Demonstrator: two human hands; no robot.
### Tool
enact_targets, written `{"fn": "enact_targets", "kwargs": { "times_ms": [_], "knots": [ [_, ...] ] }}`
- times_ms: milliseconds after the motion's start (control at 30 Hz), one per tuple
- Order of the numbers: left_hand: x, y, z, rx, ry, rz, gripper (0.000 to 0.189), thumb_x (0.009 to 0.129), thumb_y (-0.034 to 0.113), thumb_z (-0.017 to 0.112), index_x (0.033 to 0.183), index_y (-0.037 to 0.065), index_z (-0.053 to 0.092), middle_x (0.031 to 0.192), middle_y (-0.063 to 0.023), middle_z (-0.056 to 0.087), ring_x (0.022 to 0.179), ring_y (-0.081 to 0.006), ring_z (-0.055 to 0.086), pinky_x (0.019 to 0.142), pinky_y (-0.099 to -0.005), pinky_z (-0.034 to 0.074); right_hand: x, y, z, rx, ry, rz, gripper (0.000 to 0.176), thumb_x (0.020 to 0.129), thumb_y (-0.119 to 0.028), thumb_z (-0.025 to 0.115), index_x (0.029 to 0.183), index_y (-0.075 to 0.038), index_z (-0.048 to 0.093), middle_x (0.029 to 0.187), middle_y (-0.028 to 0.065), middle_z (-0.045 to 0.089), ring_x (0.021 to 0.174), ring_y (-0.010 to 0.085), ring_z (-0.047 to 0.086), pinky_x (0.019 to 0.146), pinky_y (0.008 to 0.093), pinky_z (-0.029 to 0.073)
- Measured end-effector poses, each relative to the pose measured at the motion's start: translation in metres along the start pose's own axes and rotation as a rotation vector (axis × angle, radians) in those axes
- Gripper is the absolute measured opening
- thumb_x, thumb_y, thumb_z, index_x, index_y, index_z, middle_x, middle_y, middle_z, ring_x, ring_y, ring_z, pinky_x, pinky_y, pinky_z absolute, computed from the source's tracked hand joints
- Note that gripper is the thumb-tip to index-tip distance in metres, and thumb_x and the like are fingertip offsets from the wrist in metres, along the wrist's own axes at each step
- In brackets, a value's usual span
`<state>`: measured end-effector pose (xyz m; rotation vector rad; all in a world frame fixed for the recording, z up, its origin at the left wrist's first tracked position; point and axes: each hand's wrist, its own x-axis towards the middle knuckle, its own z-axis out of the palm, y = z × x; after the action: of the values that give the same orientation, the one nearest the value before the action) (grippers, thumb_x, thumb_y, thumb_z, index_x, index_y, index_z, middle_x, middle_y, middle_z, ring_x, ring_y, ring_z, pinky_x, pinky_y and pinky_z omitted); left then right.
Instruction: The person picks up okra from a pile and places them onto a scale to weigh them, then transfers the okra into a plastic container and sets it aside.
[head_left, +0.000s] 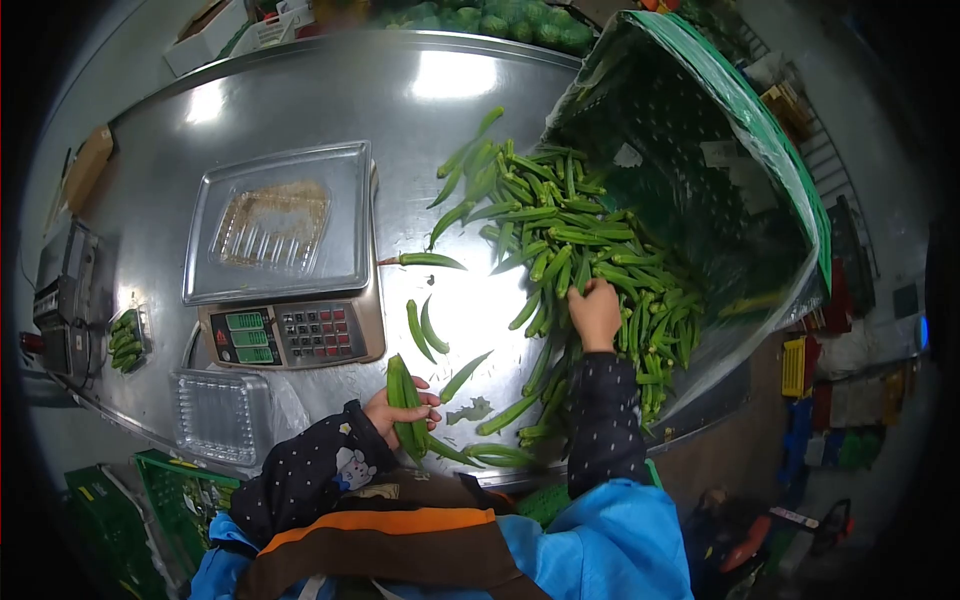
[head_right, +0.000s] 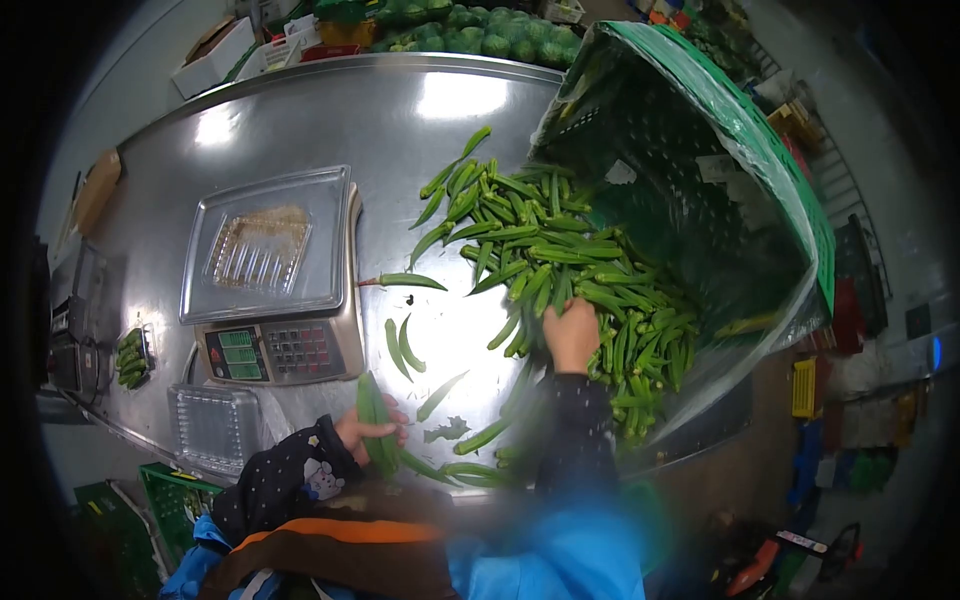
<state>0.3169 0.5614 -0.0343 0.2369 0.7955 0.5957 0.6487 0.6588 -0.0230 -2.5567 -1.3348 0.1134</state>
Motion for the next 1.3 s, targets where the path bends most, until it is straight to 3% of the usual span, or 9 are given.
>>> {"fn": "enact_targets", "kwargs": {
  "times_ms": [133,300,400,567,700,1000,1067,1167,1300],
  "knots": [
    [0.004,-0.003,-0.002,0.011,-0.071,-0.020,0.041,0.082,0.003,0.060,0.116,0.008,0.039,0.110,-0.0169,0.054,0.093,-0.0292,0.058,0.080,-0.0428,0.049,-0.070,-0.003,-0.018,0.435,-0.043,-0.232,0.027,0.074,-0.023,0.068,0.088,-0.001,0.061,0.069,0.0062,0.062,0.062,0.0236,0.061,0.058,0.0322,0.046],
    [0.012,-0.009,0.017,-0.215,-0.211,-0.049,0.040,0.083,0.011,0.062,0.116,0.010,0.040,0.099,-0.0136,0.055,0.089,-0.0287,0.058,0.080,-0.0430,0.049,-0.119,-0.030,-0.026,0.713,-0.589,-0.365,0.016,0.078,-0.013,0.067,0.087,0.000,0.063,0.070,0.0003,0.061,0.061,0.0064,0.054,0.056,0.0222,0.043],
    [0.008,-0.009,0.014,-0.121,-0.214,-0.095,0.040,0.079,0.009,0.065,0.112,0.008,0.042,0.082,-0.0106,0.054,0.080,-0.0278,0.059,0.074,-0.0421,0.048,-0.020,-0.006,-0.018,0.427,0.204,-0.357,0.028,0.072,-0.009,0.065,0.097,0.001,0.059,0.086,0.0145,0.063,0.078,0.0248,0.062,0.070,0.0320,0.048],
    [0.005,0.002,0.012,-0.062,-0.137,-0.075,0.038,0.076,-0.001,0.063,0.108,0.005,0.044,0.083,-0.0122,0.055,0.077,-0.0266,0.059,0.071,-0.0400,0.048,0.021,-0.001,0.003,-0.130,-0.159,-0.231,0.073,0.061,-0.031,0.071,0.122,-0.001,0.044,0.114,0.0232,0.048,0.102,0.0376,0.050,0.087,0.0429,0.042],
    [0.004,0.000,0.008,-0.049,-0.080,-0.090,0.042,0.075,-0.004,0.063,0.110,0.005,0.043,0.087,-0.0124,0.056,0.079,-0.0258,0.060,0.072,-0.0385,0.050,0.002,-0.012,0.008,-0.215,-0.042,-0.254,0.079,0.062,-0.031,0.072,0.129,-0.006,0.037,0.108,0.0215,0.049,0.101,0.0375,0.048,0.086,0.0428,0.041],
    [0.006,-0.006,0.000,-0.026,-0.068,-0.098,0.049,0.074,-0.002,0.064,0.115,0.007,0.040,0.100,-0.0133,0.054,0.085,-0.0262,0.059,0.075,-0.0390,0.050,-0.017,0.001,0.020,-0.187,-0.152,-0.423,0.046,0.069,-0.019,0.064,0.107,-0.004,0.044,0.099,0.0204,0.052,0.075,0.0375,0.058,0.065,0.0431,0.046],
    [0.008,-0.004,0.001,-0.006,-0.073,-0.096,0.051,0.074,-0.002,0.064,0.117,0.006,0.039,0.104,-0.0147,0.053,0.087,-0.0270,0.059,0.076,-0.0391,0.050,-0.024,0.019,0.028,-0.076,-0.020,-0.541,0.038,0.071,-0.012,0.060,0.104,-0.003,0.042,0.090,0.0178,0.053,0.064,0.0323,0.057,0.057,0.0391,0.046],
    [0.009,-0.002,0.005,-0.029,-0.081,-0.089,0.055,0.075,0.000,0.064,0.122,0.005,0.035,0.113,-0.0179,0.051,0.093,-0.0287,0.058,0.080,-0.0394,0.050,-0.046,0.016,0.010,1.046,-0.541,-0.042,0.025,0.076,0.002,0.046,0.099,-0.006,0.041,0.077,0.0071,0.052,0.058,0.0149,0.050,0.052,0.0277,0.041],
    [0.009,0.010,0.016,-0.138,-0.179,-0.098,0.069,0.078,0.001,0.062,0.136,0.007,0.024,0.127,-0.0168,0.044,0.115,-0.0293,0.048,0.095,-0.0379,0.045,-0.105,-0.007,-0.027,1.391,-0.763,0.098,0.028,0.074,0.005,0.045,0.099,-0.008,0.041,0.078,0.0051,0.050,0.056,0.0129,0.050,0.050,0.0232,0.041]
  ]
}}
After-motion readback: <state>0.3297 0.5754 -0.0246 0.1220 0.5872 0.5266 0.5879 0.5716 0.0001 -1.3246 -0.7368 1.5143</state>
